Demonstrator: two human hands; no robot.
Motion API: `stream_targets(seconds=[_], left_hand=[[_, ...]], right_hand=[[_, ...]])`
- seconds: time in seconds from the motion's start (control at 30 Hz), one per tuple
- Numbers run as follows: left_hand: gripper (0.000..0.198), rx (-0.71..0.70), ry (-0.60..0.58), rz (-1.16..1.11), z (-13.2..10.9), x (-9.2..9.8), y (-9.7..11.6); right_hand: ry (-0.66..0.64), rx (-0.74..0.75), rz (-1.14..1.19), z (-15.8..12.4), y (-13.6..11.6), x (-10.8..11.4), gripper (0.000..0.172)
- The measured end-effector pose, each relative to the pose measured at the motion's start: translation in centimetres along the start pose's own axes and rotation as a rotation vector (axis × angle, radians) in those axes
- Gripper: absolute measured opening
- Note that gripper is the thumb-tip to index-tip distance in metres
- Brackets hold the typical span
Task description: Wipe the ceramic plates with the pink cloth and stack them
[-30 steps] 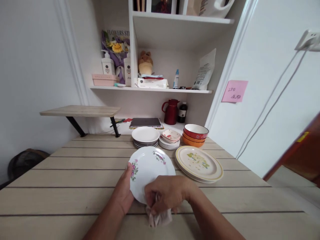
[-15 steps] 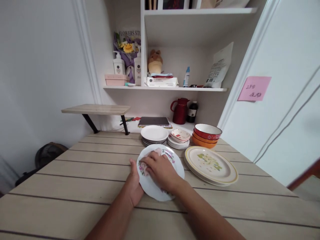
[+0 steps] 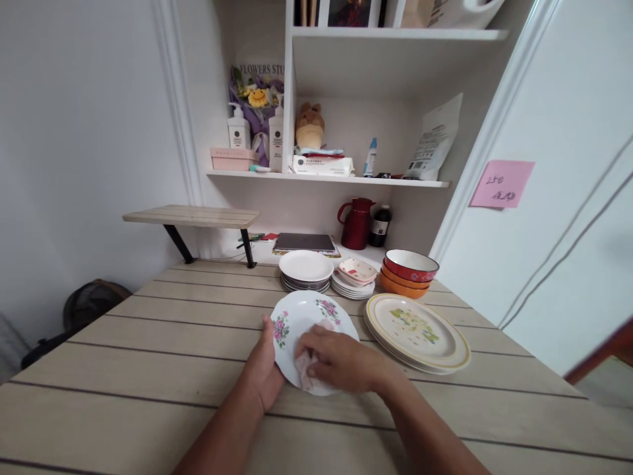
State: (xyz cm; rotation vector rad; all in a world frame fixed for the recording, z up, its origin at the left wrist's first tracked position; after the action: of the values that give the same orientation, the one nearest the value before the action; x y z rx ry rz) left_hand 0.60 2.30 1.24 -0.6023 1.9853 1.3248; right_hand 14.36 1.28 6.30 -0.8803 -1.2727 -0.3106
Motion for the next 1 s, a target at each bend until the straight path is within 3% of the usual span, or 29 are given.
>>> stream_targets(seconds=[0.07,0.13,0.2,0.3,0.4,0.5,0.6,0.73,0.8,0.87,1.0], left_hand=[[0.066,-0.007,-0.024,-0.004,0.2,0.1,0.1],[0.064,-0.026,-0.039,-0.014,0.4,0.2,0.2],[0.062,-0.037,-0.039,-0.028,0.4,0.2,0.2],[0.059,-0.034,0.025,-0.022,0.2,0.0,0.2],[0.053,-0.058,0.088,0.005,-0.2,-0.3,0.2],[0.049,-0.101,0.106,0.015,-0.5,-0.6,0.3],[0.048,-0.1,0.109,-0.011,-0.5,-0.6,0.3],[0.054,-0.017,0.057,-0.017,-0.1,0.1,0.1],[0.058,0.023,-0.024,0.002,0.2,0.4,0.0],[0.061,0.022,-0.095,0.006,0.4,0.4,0.0],[0.06,0.01,-0.029,0.011,0.3,-0.1,0.0]], right_hand=[[0.128,0.104,0.03,1.7,-0.6,-0.8,0.047],[0.245,0.096,-0.012,3.3,-0.4,-1.3,0.052],[0.34,-0.013,-0.074,4.6,0.7,-1.4,0.052],[0.434,-0.288,-0.167,4.8,3.2,-0.4,0.049],[0.393,-0.522,-0.186,2.9,5.2,0.9,0.043],[0.255,-0.616,-0.187,0.2,5.4,1.7,0.03],[0.06,-0.485,-0.177,-1.3,3.5,1.6,0.028],[-0.062,-0.11,-0.003,-0.5,-0.1,0.4,0.033],[-0.004,0.069,0.104,0.8,-1.1,-0.3,0.042],[0.127,0.139,0.131,2.3,-0.9,-0.8,0.047],[0.394,-0.041,0.054,4.2,2.0,-0.7,0.052]])
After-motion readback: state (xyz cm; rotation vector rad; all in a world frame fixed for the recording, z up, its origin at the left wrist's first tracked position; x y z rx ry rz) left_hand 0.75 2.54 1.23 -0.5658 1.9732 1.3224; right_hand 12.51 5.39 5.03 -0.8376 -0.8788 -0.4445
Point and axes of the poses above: each hand's wrist, its own z-axis towards the middle knuckle, its own x-axis out of the back of the hand, y = z × x, the point moved 3 cm from there along z, towards the middle knuckle
